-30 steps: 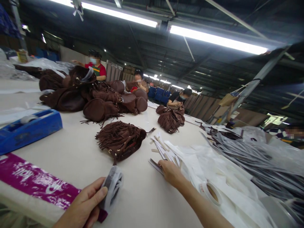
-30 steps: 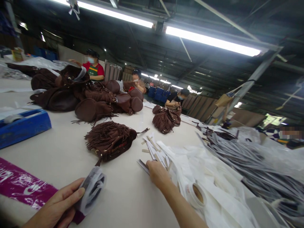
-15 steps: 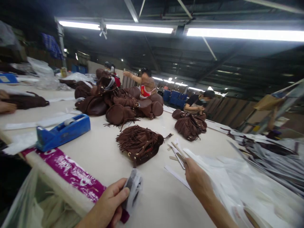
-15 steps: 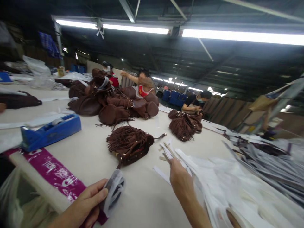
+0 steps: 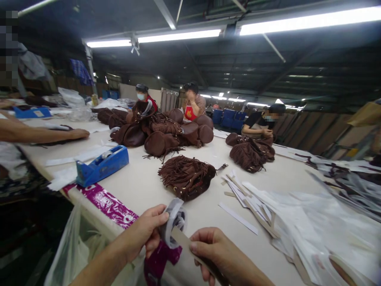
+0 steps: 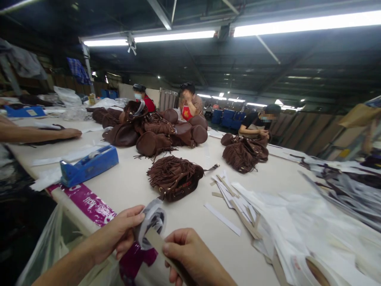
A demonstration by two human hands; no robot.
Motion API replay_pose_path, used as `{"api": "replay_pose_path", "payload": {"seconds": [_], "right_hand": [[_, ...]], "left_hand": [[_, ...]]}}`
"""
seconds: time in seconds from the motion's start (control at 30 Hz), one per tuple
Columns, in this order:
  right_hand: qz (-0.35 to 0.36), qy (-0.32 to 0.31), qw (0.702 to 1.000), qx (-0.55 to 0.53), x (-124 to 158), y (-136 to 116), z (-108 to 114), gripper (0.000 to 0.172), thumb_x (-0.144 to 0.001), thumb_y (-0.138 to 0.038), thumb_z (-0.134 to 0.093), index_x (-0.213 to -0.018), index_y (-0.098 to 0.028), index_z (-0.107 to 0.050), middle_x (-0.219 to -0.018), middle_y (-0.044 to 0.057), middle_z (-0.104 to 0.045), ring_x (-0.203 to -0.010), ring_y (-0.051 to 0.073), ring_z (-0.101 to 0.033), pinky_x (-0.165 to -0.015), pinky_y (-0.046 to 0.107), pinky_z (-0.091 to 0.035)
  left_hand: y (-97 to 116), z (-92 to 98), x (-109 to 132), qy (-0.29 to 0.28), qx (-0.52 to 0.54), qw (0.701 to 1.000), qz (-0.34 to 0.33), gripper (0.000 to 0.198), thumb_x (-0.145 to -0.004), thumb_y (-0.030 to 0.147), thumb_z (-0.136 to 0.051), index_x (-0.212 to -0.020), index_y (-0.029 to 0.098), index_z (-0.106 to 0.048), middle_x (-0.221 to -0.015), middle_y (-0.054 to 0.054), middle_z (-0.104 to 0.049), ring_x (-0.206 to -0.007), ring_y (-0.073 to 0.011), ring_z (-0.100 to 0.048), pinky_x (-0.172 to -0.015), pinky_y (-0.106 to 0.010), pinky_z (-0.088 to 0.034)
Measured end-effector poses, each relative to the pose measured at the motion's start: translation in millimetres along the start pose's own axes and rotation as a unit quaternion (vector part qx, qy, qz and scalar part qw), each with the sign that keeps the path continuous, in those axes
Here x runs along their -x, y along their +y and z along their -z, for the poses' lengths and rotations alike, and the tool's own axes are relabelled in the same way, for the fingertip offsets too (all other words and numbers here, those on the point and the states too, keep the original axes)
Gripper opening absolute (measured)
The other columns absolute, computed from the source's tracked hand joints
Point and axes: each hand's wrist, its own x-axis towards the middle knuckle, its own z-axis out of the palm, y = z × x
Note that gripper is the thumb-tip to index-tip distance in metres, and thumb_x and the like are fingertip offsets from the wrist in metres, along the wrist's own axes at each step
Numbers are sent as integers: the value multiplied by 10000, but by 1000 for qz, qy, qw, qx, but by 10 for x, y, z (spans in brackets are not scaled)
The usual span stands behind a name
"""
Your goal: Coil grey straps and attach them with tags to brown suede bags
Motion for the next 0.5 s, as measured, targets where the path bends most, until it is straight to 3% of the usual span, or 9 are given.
{"api": "replay_pose_path", "payload": {"seconds": [0.2, 0.27, 0.37, 0.43, 0.5], "right_hand": [[31, 55, 997, 34, -168, -23, -57, 163, -603, -327, -587, -618, -171, -545, -489, -42, -565, -320, 74, -480, -295, 165, -360], [28, 43, 998, 35, -242, -17, -109, 137, -600, -302, -586, -588, -173, -540, -450, -49, -539, -315, 75, -467, -296, 165, -359], [62, 40, 997, 1, -342, 10, -202, 190, -621, -336, -636, -596, -159, -572, -433, -54, -508, -331, 62, -439, -311, 152, -327], [88, 62, 993, -42, -395, 59, -243, 264, -635, -395, -690, -651, -142, -616, -468, -48, -520, -360, 47, -423, -326, 140, -291], [87, 44, 992, -80, -433, 136, -246, 323, -638, -427, -736, -746, -131, -669, -513, -38, -548, -388, 46, -425, -342, 141, -282]], "left_hand": [[4, -3, -18, 5, -111, 994, -10, 424, -780, 572, -522, -954, 190, -463, -506, 89, -475, -249, -49, -273, -256, -159, -192], [-25, -45, -21, 26, -164, 985, -34, 357, -800, 514, -501, -938, 185, -491, -553, 66, -523, -294, -71, -353, -292, -176, -253], [-46, -87, -8, 63, -257, 957, -115, 209, -815, 366, -493, -880, 176, -551, -764, -3, -643, -617, -143, -585, -542, -206, -452], [-41, -91, 10, 71, -313, 937, -140, 164, -815, 296, -473, -878, 179, -568, -883, -19, -668, -843, -182, -607, -730, -229, -467], [-30, -82, 33, 77, -351, 924, -130, 168, -826, 269, -435, -899, 188, -563, -914, -12, -667, -890, -184, -601, -782, -237, -448]]}}
